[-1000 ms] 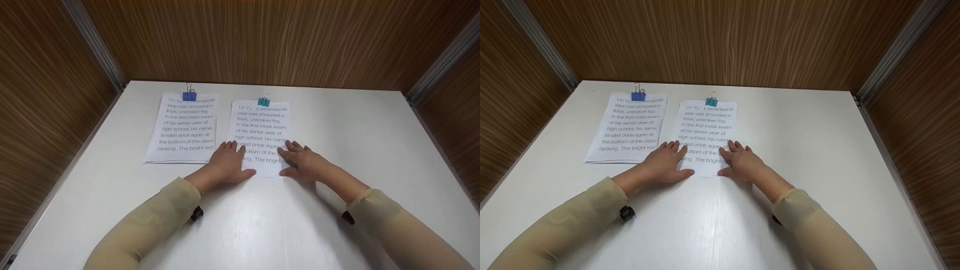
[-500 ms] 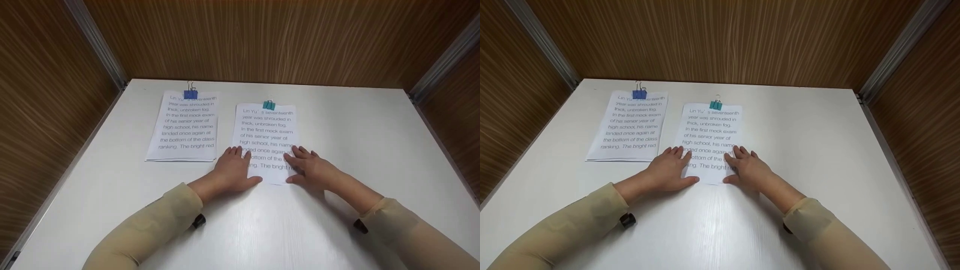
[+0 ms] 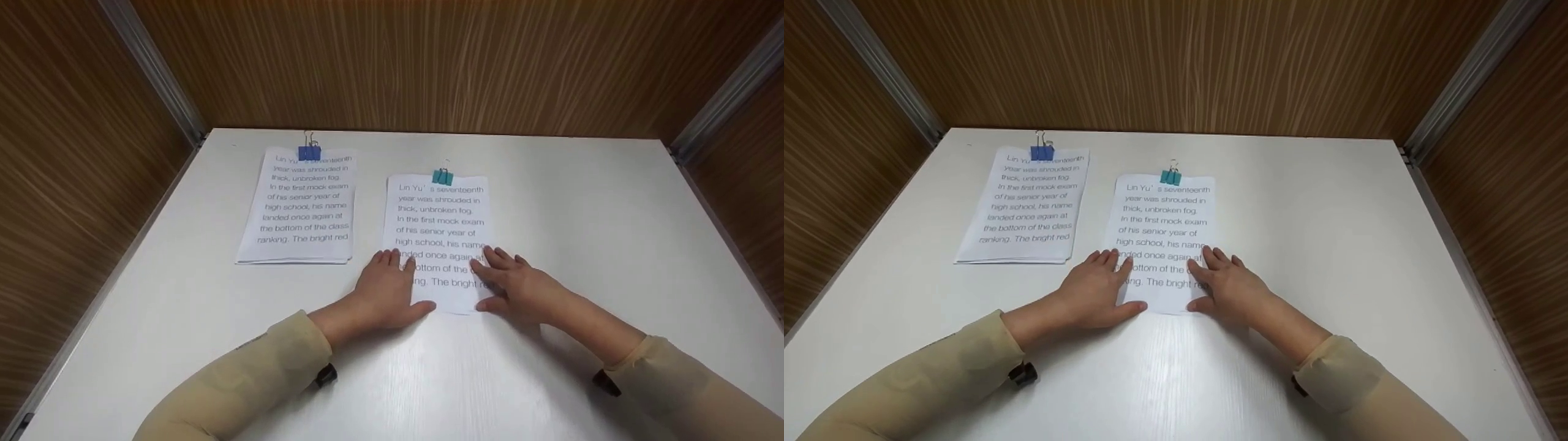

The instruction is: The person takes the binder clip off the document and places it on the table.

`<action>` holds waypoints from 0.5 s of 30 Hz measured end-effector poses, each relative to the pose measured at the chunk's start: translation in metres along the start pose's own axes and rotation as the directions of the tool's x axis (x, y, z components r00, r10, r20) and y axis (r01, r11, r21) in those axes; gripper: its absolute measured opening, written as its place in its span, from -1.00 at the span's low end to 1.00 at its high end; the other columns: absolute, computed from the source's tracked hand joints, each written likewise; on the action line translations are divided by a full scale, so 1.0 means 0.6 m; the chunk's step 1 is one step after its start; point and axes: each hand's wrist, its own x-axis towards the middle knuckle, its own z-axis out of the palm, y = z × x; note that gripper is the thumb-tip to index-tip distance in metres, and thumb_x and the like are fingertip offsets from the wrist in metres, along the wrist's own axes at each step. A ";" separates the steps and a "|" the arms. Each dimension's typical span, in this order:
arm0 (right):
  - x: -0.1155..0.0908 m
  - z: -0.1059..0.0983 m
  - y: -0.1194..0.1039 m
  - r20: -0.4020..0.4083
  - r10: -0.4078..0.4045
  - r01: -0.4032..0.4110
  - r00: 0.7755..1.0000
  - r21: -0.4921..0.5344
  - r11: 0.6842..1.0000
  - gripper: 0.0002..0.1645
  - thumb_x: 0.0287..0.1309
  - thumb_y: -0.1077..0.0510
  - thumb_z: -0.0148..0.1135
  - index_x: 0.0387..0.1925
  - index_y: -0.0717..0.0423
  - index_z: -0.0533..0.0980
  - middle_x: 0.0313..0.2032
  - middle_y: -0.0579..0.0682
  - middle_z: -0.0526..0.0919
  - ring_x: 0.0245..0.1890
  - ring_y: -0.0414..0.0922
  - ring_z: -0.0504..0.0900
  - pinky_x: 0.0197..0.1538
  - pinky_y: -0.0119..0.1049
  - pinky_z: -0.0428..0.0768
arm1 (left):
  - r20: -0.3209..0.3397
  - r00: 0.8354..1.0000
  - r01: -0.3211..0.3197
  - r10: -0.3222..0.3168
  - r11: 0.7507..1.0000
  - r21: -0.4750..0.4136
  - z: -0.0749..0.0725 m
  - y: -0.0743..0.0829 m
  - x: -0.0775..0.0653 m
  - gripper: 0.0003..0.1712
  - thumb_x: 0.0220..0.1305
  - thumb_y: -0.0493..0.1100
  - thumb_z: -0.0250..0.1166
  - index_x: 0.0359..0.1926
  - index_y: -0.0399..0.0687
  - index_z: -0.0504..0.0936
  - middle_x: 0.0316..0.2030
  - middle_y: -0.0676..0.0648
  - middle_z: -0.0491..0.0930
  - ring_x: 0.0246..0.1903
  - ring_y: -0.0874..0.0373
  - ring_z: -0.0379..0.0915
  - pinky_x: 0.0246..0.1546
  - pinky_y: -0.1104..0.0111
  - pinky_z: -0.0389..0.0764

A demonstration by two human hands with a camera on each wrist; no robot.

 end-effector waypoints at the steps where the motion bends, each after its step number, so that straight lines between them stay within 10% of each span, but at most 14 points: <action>1: -0.003 0.000 0.000 -0.006 -0.010 0.010 1.000 -0.004 1.000 0.03 0.29 -0.14 0.49 0.63 0.04 0.23 0.62 0.28 0.09 0.61 0.31 0.06 0.54 0.32 0.12 | -0.005 1.000 -0.002 0.002 1.000 0.007 0.001 0.002 -0.002 0.13 0.45 0.51 0.03 0.59 -0.34 0.25 0.51 -0.48 0.26 0.56 -0.32 0.11 0.58 -0.05 0.06; 15: -0.043 0.006 0.004 -0.041 -0.062 0.063 0.997 0.010 0.998 0.02 0.25 -0.14 0.52 0.59 0.09 0.30 0.59 0.32 0.15 0.57 0.35 0.14 0.53 0.32 0.13 | -0.014 1.000 -0.021 0.023 0.991 0.131 0.017 0.036 -0.023 0.15 0.46 0.57 -0.10 0.56 -0.35 0.31 0.43 -0.49 0.37 0.50 -0.30 0.24 0.52 -0.05 0.20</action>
